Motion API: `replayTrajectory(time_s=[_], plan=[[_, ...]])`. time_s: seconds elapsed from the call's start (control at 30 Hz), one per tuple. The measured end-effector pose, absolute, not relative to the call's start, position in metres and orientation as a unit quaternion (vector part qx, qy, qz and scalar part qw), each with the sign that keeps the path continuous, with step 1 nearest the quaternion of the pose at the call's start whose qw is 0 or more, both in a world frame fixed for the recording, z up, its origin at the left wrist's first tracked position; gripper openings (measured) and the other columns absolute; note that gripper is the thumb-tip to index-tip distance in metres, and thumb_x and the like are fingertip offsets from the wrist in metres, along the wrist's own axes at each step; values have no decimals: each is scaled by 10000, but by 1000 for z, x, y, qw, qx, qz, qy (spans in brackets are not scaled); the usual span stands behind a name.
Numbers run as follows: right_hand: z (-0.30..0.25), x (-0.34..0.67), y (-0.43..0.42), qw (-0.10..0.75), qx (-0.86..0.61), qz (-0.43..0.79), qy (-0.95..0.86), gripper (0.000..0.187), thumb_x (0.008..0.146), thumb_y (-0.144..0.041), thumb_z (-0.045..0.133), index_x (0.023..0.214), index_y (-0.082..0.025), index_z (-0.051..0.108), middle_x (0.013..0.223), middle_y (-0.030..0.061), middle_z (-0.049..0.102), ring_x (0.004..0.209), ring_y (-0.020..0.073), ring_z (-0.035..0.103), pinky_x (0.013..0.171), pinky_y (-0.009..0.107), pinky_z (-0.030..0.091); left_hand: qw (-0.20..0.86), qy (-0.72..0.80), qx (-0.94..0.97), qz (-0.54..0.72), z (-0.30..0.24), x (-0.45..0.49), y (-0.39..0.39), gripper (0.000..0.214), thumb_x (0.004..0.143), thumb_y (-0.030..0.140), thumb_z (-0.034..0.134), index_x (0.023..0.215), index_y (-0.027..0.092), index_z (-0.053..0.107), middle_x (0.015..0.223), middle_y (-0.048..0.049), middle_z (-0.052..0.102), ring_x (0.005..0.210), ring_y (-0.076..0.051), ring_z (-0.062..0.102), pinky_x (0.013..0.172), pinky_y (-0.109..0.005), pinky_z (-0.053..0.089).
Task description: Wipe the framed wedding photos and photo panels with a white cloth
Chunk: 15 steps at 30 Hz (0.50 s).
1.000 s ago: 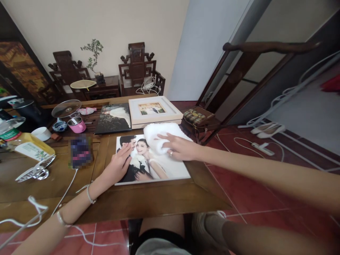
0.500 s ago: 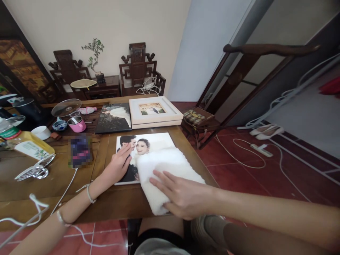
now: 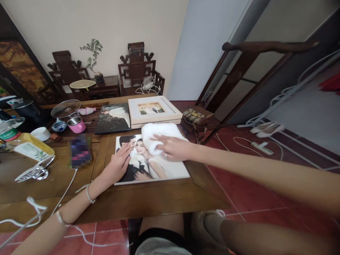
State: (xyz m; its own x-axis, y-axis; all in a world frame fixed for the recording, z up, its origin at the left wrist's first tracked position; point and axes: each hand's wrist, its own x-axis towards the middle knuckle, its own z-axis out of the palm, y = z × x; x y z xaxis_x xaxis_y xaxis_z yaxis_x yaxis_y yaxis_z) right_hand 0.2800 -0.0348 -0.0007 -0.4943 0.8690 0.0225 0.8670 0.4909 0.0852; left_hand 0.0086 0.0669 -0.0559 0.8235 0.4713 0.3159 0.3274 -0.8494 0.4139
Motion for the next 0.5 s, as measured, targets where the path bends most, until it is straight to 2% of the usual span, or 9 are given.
replayTrajectory(time_s=[0.17,0.3,0.37,0.5], plan=[[16,243,-47,57,524,30,850,340,777,-131,572,1085,-58,694,1367,277,512,1315,393,438,979,496,461,174,215,937,213,-55,9,67,445,999,269,362,1426,173,449,1504,-132,434,1437,-257,325,1163,-522,313],[29,194,-88,81,461,4,884,249,771,-204,610,961,-104,737,1184,274,632,1109,375,597,857,484,510,178,212,934,226,-57,9,67,454,1000,276,361,1432,159,436,1505,-143,430,1435,-257,331,1169,-515,306],[31,175,-108,71,411,-4,909,213,761,-242,636,905,-127,744,1177,270,641,1060,361,619,841,483,509,182,214,931,232,-57,9,67,449,1001,277,356,1429,170,440,1499,-138,441,1432,-254,339,1166,-513,312],[27,159,-125,41,392,8,919,191,766,-266,639,874,-147,742,1179,284,637,1088,386,604,831,511,500,191,210,931,231,-57,9,67,445,1008,262,318,1424,167,446,1493,-138,448,1435,-245,334,1170,-500,309]])
